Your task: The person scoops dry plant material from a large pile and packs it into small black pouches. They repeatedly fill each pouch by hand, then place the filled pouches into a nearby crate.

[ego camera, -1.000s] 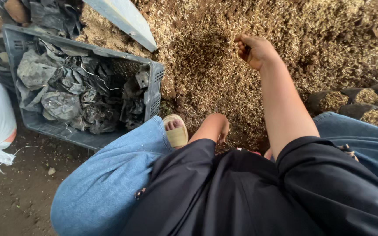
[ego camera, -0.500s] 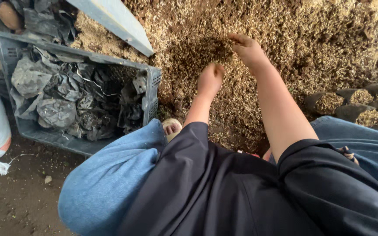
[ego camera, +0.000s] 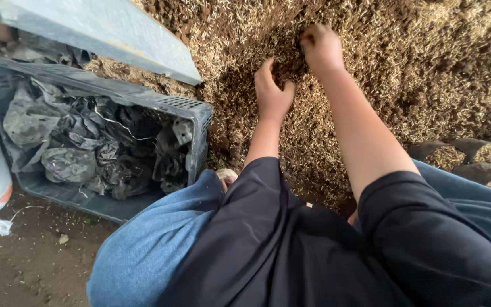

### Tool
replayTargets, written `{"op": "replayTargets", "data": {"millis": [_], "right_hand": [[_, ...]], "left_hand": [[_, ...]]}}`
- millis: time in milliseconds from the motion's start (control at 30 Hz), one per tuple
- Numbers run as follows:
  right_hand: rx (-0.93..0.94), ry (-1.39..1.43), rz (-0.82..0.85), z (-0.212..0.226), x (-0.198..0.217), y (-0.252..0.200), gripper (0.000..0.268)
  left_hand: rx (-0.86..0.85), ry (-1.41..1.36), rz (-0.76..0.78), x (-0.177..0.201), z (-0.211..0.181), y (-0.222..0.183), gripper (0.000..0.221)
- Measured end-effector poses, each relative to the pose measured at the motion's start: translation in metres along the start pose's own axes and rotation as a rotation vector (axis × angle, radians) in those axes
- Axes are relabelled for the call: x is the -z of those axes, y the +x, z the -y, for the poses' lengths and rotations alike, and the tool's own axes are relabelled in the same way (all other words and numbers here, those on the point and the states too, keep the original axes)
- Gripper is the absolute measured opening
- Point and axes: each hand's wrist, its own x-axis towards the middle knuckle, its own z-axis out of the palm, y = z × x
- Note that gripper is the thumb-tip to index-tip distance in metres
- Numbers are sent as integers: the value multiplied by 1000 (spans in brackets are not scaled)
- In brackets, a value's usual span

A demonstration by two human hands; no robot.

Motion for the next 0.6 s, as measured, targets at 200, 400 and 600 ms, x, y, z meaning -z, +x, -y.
{"op": "replayTargets", "data": {"millis": [200, 400, 600], "right_hand": [[-155, 258, 86, 19, 33, -26, 23], [-249, 133, 180, 24, 22, -50, 26], [9, 86, -265, -14, 1, -70, 29]], "left_hand": [[-89, 163, -90, -9, 19, 11, 44], [-244, 301, -230, -20, 37, 24, 18], [-184, 209, -179, -27, 36, 16, 24]]}}
